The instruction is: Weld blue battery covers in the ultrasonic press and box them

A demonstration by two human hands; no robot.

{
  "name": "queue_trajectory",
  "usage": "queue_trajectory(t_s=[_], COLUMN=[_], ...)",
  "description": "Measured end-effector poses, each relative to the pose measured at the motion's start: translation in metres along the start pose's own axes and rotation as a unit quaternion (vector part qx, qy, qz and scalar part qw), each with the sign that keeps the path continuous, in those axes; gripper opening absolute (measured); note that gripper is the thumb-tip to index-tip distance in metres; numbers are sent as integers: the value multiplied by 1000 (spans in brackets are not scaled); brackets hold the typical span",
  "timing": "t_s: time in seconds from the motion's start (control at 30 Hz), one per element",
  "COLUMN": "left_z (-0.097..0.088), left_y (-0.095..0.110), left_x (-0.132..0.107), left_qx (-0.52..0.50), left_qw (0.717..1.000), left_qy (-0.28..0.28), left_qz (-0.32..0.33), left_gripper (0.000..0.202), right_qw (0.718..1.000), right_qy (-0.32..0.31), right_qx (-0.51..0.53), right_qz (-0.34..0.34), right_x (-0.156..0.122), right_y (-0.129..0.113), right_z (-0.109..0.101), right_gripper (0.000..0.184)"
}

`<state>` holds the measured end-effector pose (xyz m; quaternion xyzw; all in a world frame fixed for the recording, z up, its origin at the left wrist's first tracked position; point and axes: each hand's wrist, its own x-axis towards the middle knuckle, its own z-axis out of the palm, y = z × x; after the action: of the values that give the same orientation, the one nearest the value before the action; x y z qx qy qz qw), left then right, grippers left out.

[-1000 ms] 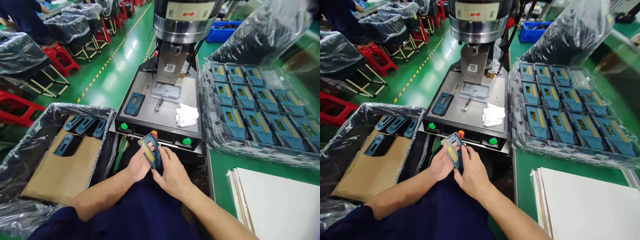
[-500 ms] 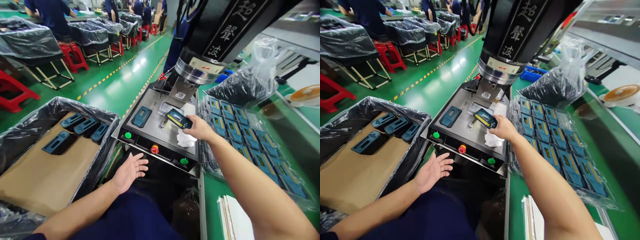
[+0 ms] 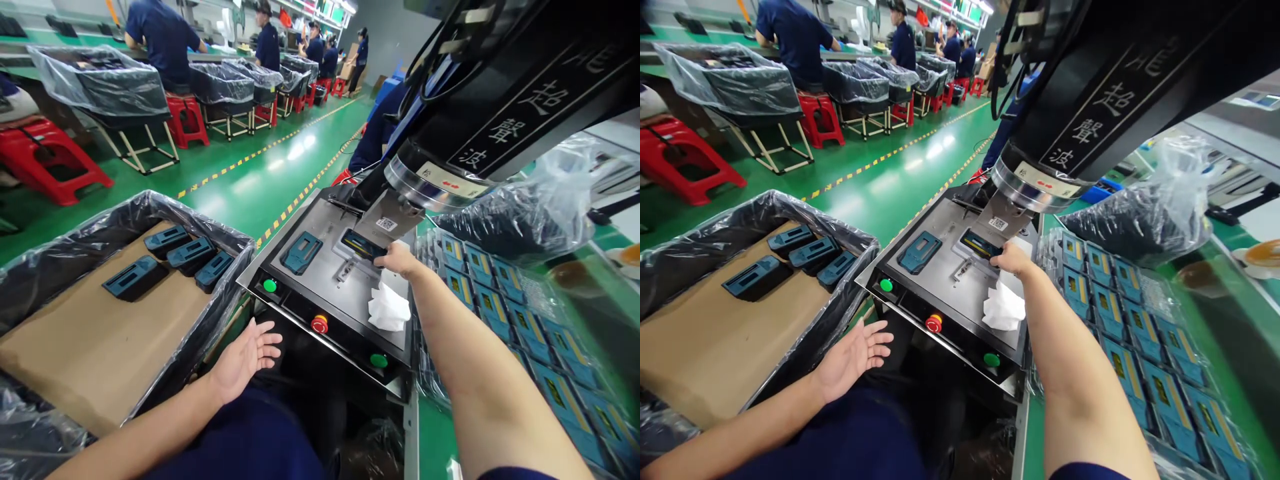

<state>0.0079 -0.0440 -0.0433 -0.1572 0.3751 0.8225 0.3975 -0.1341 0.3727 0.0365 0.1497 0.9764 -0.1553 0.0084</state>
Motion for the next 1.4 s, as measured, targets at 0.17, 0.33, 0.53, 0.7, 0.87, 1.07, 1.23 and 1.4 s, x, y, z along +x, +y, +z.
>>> queue_trajectory(t_s=[0.17,0.33,0.53,0.7,0.87,1.07,1.23,1.4], left_z=[-1,5,9,5,9,10,3,9], left_y=[0,-3,-8,-10,-10,4,22,21], left_x=[5,8,10,9,12,26,36,47], left_qx=[6,24,41,52,122,420,560,586], left_qw=[1000,999,999,998,992,875,762,757], left_qy=[6,15,10,19,34,71,88,96], left_qz=[-4,-21,-25,-19,16,231,314,272], left_gripper=[64,64,64,63,59,51,56,64], right_qw=[1000,995,987,986,991,959,984,990], right_qy=[17,85,151,140,108,239,122,121], right_qx=[4,-17,-37,-44,-49,16,29,-8], right_qz=[-22,-50,-50,-80,-60,-149,-126,-77], right_x=[-4,-11,-24,-30,-30,-97,-198,-251], right_y=[0,-1,-10,-24,-29,-50,-61,-30], right_z=[18,44,60,61,56,50,52,88], right_gripper=[41,46,41,36,38,39,40,44])
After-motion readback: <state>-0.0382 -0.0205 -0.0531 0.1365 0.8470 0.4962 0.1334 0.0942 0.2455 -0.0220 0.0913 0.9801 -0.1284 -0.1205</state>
